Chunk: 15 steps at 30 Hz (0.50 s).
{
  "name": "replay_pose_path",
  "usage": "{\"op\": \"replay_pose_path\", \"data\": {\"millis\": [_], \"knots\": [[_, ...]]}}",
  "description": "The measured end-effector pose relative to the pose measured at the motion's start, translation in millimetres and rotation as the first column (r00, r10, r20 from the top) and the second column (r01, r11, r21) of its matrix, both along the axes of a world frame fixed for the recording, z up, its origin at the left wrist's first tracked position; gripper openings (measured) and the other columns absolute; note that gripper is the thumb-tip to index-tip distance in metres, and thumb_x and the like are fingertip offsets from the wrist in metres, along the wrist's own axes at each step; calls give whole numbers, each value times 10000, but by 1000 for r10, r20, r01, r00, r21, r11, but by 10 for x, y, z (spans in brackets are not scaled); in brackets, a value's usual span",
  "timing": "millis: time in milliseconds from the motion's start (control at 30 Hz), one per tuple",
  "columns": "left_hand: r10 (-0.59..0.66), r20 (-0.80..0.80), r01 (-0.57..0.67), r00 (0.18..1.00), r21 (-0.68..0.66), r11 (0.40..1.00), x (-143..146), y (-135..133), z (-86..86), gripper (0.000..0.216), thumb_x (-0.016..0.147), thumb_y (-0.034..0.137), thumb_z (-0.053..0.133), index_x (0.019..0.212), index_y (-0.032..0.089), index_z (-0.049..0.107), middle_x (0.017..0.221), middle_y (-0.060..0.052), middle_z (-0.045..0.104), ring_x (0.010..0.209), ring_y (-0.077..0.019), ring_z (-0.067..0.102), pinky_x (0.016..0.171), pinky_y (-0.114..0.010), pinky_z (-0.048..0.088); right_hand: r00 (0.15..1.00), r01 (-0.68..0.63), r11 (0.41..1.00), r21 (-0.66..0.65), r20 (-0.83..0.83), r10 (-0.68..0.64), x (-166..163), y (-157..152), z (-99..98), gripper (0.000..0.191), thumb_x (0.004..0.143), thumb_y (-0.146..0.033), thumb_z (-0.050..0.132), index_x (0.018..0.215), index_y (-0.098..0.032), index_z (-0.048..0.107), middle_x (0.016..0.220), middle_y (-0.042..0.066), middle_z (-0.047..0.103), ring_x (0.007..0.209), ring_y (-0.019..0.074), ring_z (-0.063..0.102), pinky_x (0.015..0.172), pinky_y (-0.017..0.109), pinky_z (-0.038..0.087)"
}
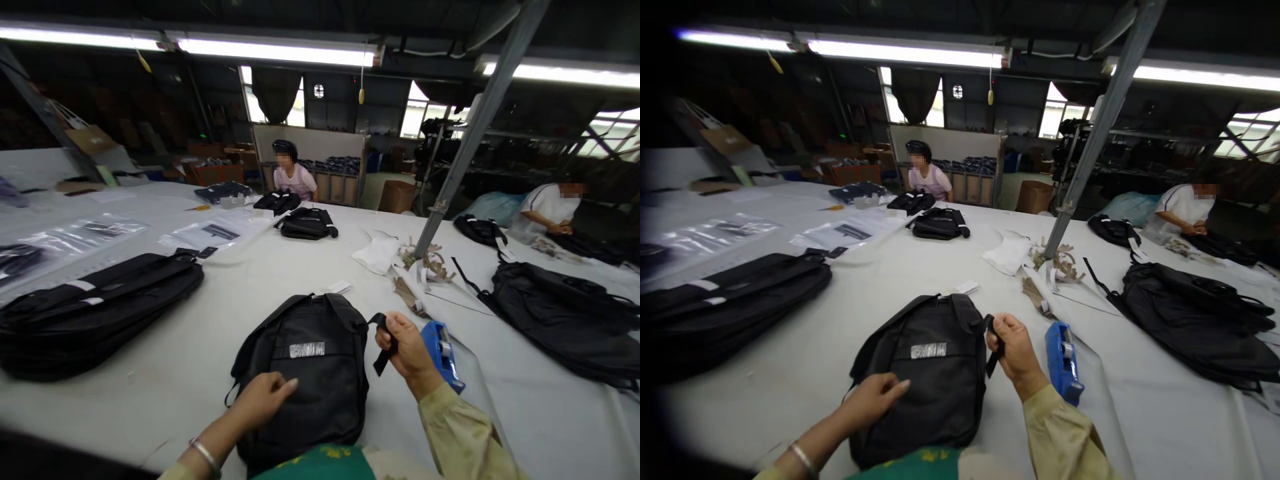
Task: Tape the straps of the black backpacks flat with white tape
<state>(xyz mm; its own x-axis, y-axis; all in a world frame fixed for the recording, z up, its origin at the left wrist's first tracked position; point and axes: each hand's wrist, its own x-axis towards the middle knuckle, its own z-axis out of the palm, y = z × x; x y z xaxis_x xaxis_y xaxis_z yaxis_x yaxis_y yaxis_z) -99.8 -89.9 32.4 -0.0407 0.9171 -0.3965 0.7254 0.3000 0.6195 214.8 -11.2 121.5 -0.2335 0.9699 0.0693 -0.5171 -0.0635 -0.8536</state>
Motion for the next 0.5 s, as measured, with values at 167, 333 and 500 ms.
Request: {"op": "replay_pose_path", "data": {"millis": [167,333,500], "knots": [[322,846,-60,425,-329,943,1040,581,312,709,769,780,432,1013,146,637,1032,-149,684,1006,-283,632,841,-379,497,910,-340,940,15,258,325,59,-453,64,292,764,-435,693,812,-150,655,548,-14,554,481,94,461,486,225,340],[407,897,-210,174,-370,905,1505,1050,555,435,865,492,586,999,81,636,1004,-168,664,894,-244,646,786,-377,536,652,-581,811,-66,559,512,359,-640,-395,167,766,-322,625,725,-163,656,595,-14,606,520,106,489,523,228,366],[414,896,-319,159,-350,881,1566,1330,763,353,906,372,575,1187,160,558,1167,-94,593,982,-217,607,827,-423,540,556,-512,857,-61,737,385,571,-486,-1044,80,700,-242,627,673,-168,643,575,-31,573,564,109,466,560,228,356]]}}
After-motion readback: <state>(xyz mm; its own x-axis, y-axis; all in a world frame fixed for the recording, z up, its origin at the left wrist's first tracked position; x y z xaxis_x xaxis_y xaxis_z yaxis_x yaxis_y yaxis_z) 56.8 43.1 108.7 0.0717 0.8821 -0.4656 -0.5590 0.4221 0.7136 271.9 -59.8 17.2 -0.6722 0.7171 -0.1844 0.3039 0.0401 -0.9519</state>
